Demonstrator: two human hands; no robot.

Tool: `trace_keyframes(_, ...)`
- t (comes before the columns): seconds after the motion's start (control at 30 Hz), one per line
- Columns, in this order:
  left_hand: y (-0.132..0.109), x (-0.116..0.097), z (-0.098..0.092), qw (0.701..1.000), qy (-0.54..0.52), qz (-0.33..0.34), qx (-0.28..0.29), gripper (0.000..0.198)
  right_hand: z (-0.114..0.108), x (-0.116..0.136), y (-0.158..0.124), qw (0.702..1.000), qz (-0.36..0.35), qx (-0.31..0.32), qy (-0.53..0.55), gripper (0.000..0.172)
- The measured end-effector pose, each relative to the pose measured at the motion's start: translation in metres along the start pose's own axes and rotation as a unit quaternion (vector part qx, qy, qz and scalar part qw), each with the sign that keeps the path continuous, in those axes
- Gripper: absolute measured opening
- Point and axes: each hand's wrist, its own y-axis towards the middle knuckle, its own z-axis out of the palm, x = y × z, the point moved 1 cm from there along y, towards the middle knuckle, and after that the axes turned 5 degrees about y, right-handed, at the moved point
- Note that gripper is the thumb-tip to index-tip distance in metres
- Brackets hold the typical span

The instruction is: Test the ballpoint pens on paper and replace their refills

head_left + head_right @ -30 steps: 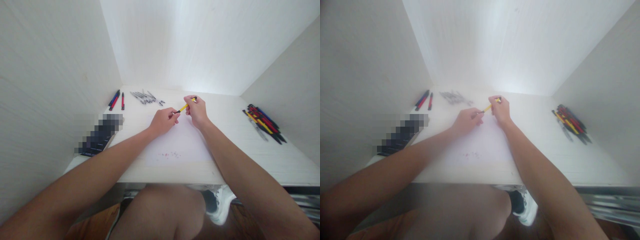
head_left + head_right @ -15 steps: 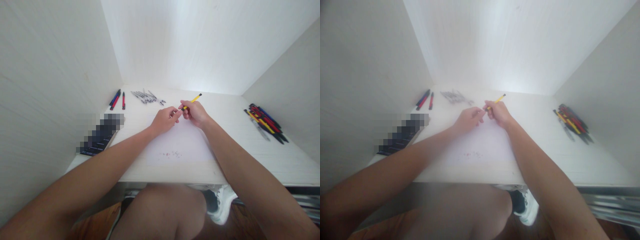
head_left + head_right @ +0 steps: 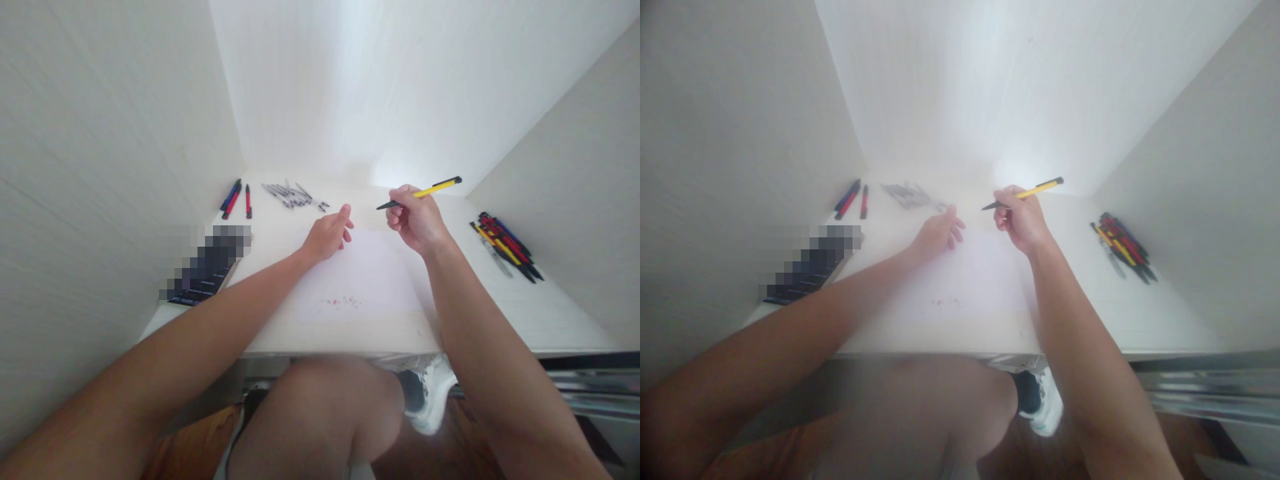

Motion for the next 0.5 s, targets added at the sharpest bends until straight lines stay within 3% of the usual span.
trace_keyframes(0.13, 0.000, -0.001, 0.000, 1.000, 0.002, 0.012, 0.000, 0.078, 0.020, -0.001, -0.064, 0.987, 0.032, 0.122, -0.100, 0.033)
trace_keyframes(0.23, 0.001, 0.000, 0.001, 1.000, 0.006, 0.014, 0.002, 0.079, 0.025, -0.017, -0.113, 0.966, 0.101, 0.167, -0.170, 0.029)
trace_keyframes(0.33, 0.001, 0.000, 0.001, 1.000, 0.011, 0.019, 0.007, 0.079, 0.023, -0.035, -0.141, 0.959, 0.116, 0.165, -0.200, 0.035)
trace_keyframes(0.5, -0.001, -0.001, 0.001, 0.999, 0.019, 0.022, 0.012, 0.077, 0.021, -0.050, -0.150, 0.956, 0.072, 0.099, -0.267, 0.024)
